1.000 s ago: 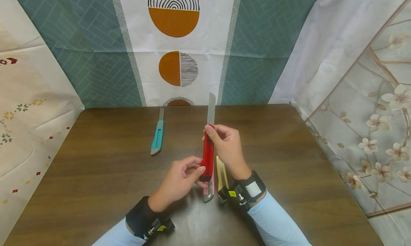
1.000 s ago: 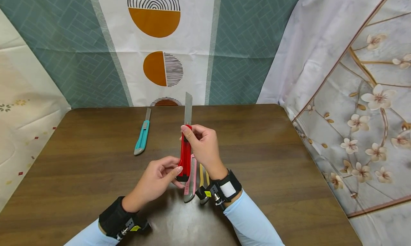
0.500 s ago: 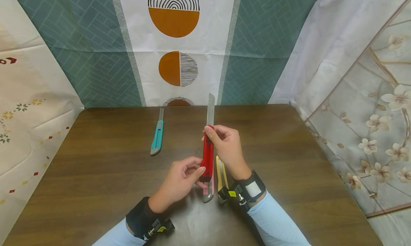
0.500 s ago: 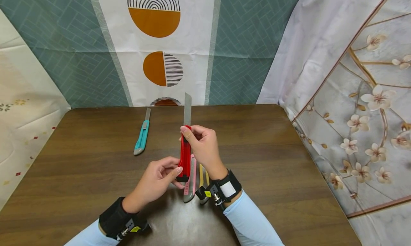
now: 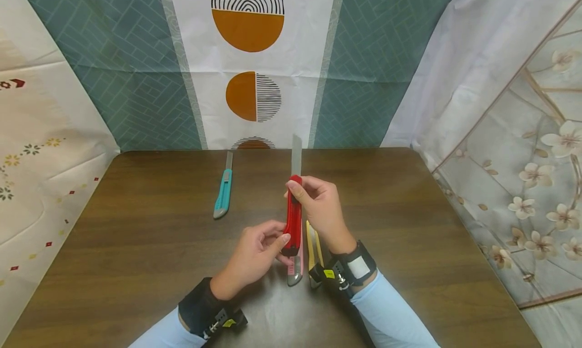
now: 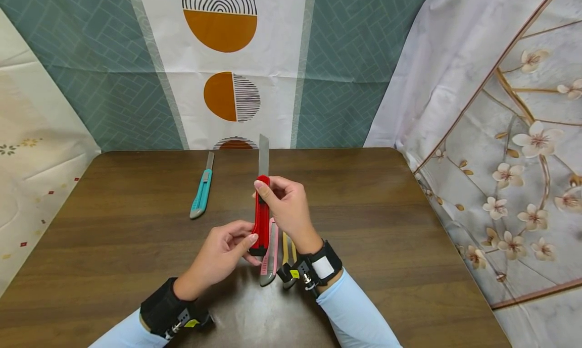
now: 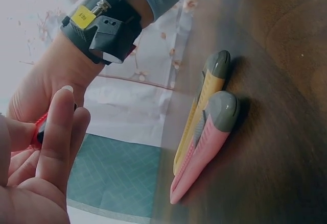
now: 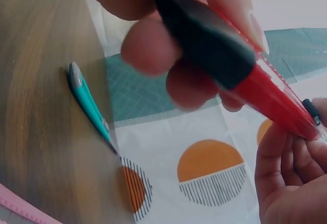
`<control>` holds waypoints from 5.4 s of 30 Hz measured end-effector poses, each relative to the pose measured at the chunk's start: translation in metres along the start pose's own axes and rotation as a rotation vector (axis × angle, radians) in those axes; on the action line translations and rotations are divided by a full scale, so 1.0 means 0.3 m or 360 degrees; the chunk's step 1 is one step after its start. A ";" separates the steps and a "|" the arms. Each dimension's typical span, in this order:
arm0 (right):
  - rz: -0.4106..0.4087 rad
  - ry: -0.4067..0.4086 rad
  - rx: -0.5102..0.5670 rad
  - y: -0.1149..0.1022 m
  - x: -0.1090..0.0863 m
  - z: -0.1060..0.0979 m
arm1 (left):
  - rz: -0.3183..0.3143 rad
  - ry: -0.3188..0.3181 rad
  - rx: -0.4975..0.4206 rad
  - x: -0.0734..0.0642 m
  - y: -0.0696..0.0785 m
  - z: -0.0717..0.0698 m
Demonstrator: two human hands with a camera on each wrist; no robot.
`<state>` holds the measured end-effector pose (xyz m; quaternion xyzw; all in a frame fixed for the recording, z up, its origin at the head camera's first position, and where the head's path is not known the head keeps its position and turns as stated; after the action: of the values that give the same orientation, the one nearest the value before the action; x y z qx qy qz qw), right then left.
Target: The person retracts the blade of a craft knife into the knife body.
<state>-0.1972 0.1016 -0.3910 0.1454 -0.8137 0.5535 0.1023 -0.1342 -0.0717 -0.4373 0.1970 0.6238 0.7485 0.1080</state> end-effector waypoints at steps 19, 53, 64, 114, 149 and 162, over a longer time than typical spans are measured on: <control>0.0200 -0.0063 -0.0133 -0.002 0.000 -0.017 | 0.0019 0.0050 0.0009 0.003 0.006 -0.004; 0.0169 -0.0027 -0.0145 0.009 0.000 0.008 | 0.0025 0.0121 0.0087 0.001 0.029 -0.009; 0.0095 -0.0041 -0.0162 0.011 -0.006 0.019 | 0.0046 0.0115 0.0067 0.002 0.024 -0.012; 0.0010 -0.0155 -0.0131 0.011 -0.008 0.025 | 0.0094 0.0185 0.0110 0.007 0.039 -0.017; 0.0025 -0.0310 -0.0141 0.022 -0.004 0.016 | 0.0119 0.0188 0.0111 0.007 0.057 -0.030; -0.0046 -0.0283 -0.0157 0.024 -0.011 0.016 | 0.0090 0.0194 0.0136 0.008 0.054 -0.032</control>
<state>-0.1966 0.1000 -0.4000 0.2005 -0.8437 0.4960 0.0448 -0.1391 -0.0824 -0.4225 0.1731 0.6549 0.7346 0.0400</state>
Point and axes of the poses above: each hand's wrist, its own x-axis towards the middle knuckle, its own z-axis out of the palm, y = z × x, the point moved 1 cm from there along x, towards the middle knuckle, and after that the axes turned 15 degrees about -x, right-handed, at the moved point
